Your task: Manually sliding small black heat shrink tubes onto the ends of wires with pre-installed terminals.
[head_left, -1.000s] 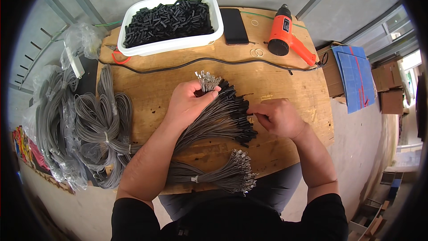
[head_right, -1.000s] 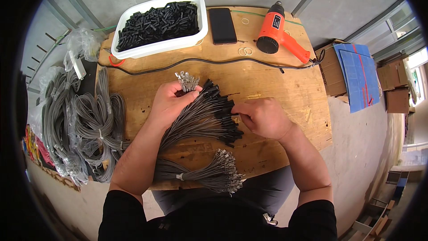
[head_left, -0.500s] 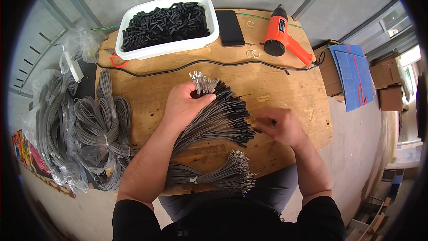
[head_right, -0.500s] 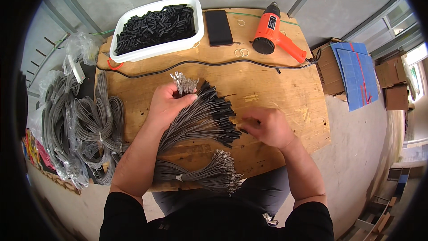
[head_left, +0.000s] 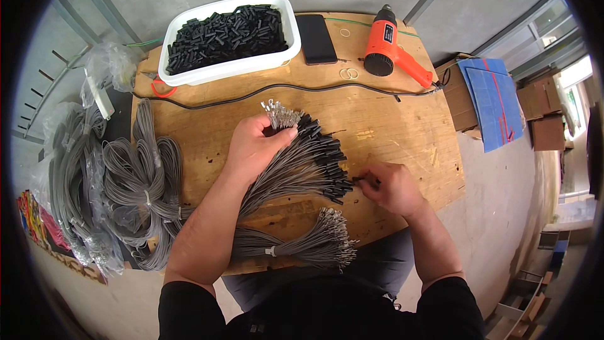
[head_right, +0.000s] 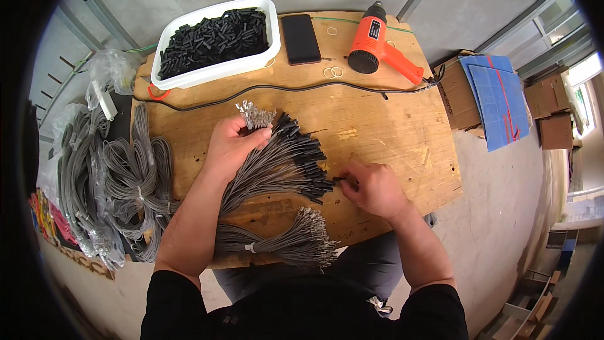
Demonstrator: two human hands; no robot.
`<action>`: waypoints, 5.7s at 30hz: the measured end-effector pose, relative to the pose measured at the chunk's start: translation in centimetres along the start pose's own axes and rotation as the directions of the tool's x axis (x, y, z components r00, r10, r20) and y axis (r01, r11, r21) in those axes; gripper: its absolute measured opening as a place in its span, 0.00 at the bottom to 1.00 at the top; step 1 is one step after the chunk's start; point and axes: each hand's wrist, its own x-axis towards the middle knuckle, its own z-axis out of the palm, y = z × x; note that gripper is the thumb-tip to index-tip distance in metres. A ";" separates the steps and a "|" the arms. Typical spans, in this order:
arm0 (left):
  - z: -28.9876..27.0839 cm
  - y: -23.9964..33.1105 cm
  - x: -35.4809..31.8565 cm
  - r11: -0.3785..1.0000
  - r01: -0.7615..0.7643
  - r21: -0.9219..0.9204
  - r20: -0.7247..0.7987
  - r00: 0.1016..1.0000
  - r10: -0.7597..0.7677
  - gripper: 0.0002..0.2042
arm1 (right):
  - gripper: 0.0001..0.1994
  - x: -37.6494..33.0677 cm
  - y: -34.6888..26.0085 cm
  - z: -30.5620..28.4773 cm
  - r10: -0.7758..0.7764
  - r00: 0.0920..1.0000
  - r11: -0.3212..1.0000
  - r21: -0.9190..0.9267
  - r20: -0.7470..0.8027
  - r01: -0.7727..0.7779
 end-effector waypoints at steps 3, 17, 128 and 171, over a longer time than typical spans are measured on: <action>0.1 0.3 0.1 0.993 0.015 -0.117 0.061 0.998 -0.008 0.06 | 0.05 0.5 1.5 0.3 0.123 0.992 0.938 0.328 -0.021 -0.109; -0.2 1.2 -0.5 0.974 0.088 -0.210 0.087 0.994 -0.071 0.06 | 0.09 11.6 -2.0 -1.8 0.034 0.998 -0.003 0.999 0.047 -0.047; -0.1 1.9 -0.8 0.970 0.092 -0.223 0.159 0.986 -0.057 0.09 | 0.08 11.4 -3.9 1.8 0.008 0.966 0.010 0.966 0.258 -0.258; -0.2 1.2 -0.7 0.981 0.083 -0.174 0.204 0.978 -0.047 0.05 | 0.02 11.1 -4.9 2.1 0.017 1.000 0.479 0.878 0.017 -0.023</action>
